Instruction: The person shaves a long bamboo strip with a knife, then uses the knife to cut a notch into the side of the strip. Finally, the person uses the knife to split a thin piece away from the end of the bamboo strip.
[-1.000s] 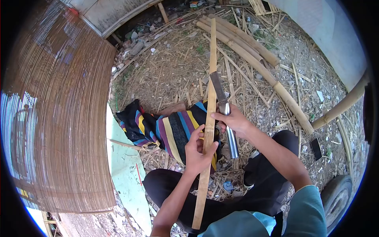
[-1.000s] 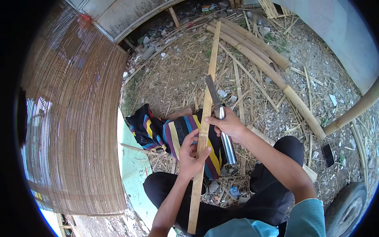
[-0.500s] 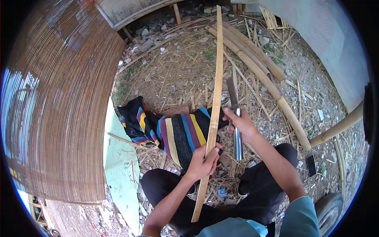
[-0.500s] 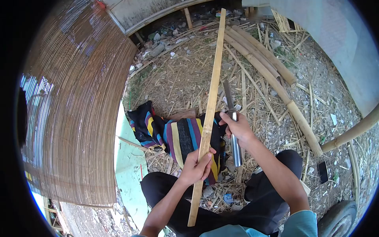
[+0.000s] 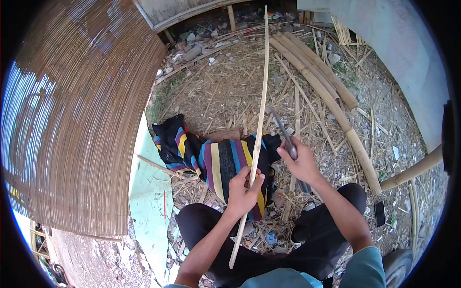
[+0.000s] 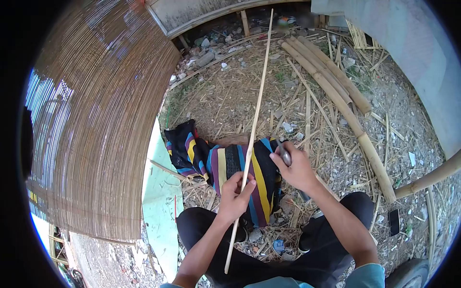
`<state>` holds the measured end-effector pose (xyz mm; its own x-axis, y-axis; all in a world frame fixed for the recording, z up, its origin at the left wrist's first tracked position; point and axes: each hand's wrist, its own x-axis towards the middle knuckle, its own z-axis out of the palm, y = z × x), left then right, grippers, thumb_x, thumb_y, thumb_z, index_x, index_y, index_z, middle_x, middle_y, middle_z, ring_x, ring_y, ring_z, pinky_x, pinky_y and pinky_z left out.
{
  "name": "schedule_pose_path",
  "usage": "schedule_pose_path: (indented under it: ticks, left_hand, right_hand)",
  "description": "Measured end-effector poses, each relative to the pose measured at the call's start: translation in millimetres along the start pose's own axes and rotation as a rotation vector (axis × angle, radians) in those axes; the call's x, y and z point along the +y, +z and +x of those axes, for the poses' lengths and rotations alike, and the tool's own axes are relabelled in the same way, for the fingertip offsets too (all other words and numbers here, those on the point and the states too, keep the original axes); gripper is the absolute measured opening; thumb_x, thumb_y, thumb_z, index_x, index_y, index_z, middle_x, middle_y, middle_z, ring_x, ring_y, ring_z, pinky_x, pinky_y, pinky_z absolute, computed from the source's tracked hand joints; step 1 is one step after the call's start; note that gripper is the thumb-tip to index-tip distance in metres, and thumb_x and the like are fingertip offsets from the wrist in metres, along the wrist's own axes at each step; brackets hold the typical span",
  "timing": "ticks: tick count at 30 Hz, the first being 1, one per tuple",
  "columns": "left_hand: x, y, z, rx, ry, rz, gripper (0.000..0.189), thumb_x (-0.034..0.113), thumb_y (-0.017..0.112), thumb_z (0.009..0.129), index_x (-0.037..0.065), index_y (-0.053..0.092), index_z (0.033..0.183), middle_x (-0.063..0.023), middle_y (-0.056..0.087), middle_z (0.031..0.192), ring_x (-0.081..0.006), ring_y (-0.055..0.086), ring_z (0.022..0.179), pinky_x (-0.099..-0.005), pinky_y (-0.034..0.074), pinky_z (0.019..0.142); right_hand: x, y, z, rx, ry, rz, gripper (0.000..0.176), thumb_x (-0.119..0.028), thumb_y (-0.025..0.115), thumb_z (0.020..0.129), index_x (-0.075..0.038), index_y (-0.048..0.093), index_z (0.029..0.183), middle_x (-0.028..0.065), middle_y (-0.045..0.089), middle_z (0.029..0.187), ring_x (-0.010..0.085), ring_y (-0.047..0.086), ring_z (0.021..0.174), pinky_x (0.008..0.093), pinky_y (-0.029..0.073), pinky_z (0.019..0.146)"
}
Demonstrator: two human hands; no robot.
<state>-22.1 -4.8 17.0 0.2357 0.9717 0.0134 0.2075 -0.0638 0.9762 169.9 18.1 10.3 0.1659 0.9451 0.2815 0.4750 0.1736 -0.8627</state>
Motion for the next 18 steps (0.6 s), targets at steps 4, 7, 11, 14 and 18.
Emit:
schedule_pose_path:
  ticks: [4, 7, 11, 14, 18]
  left_hand:
    - [0, 0, -3, -0.027, 0.002, -0.030, 0.014, 0.006, 0.057, 0.087, -0.002, 0.057, 0.098, 0.0077, 0.041, 0.055, 0.0002, 0.033, 0.045, -0.0205, 0.022, 0.040]
    - [-7, -4, -4, -0.081, 0.023, 0.046, 0.033, 0.002, 0.057, 0.085, -0.005, 0.054, 0.116, 0.0071, 0.044, 0.061, 0.0008, 0.033, 0.050, -0.0192, 0.024, 0.042]
    - [9, -8, -7, -0.076, 0.115, 0.161, 0.046, 0.000, 0.058, 0.080, -0.006, 0.048, 0.125, -0.0003, 0.050, 0.067, -0.0011, 0.041, 0.058, -0.0187, 0.034, 0.048]
    - [0, -3, -1, -0.061, 0.150, 0.156, 0.046, 0.002, 0.060, 0.078, -0.008, 0.050, 0.121, -0.0077, 0.051, 0.061, -0.0024, 0.045, 0.055, -0.0204, 0.039, 0.047]
    - [-4, -2, 1, -0.055, 0.117, 0.072, 0.044, -0.001, 0.059, 0.079, -0.010, 0.049, 0.121, -0.0015, 0.046, 0.058, -0.0016, 0.040, 0.053, -0.0198, 0.035, 0.045]
  right_hand:
    - [-14, -1, -9, -0.169, -0.280, -0.370, 0.026, -0.023, 0.067, 0.074, -0.007, 0.053, 0.089, 0.0107, 0.063, 0.070, 0.0308, 0.063, 0.061, 0.0391, 0.049, 0.052]
    - [-15, -2, -10, -0.213, -0.274, -0.503, 0.026, -0.014, 0.066, 0.064, -0.009, 0.054, 0.086, 0.0103, 0.063, 0.069, 0.0303, 0.063, 0.061, 0.0404, 0.050, 0.053]
    - [-6, -9, 2, -0.125, -0.125, -0.501, 0.016, -0.018, 0.064, 0.066, -0.009, 0.058, 0.078, 0.0121, 0.062, 0.064, 0.0315, 0.063, 0.062, 0.0417, 0.051, 0.054]
    - [1, -13, 14, -0.090, -0.141, -0.572, 0.016, -0.019, 0.064, 0.068, -0.009, 0.059, 0.079, 0.0146, 0.062, 0.065, 0.0330, 0.063, 0.062, 0.0426, 0.051, 0.055]
    - [-3, -3, 14, -0.065, -0.129, -0.499, 0.019, -0.017, 0.064, 0.066, -0.008, 0.059, 0.081, 0.0163, 0.062, 0.064, 0.0338, 0.063, 0.062, 0.0433, 0.051, 0.058]
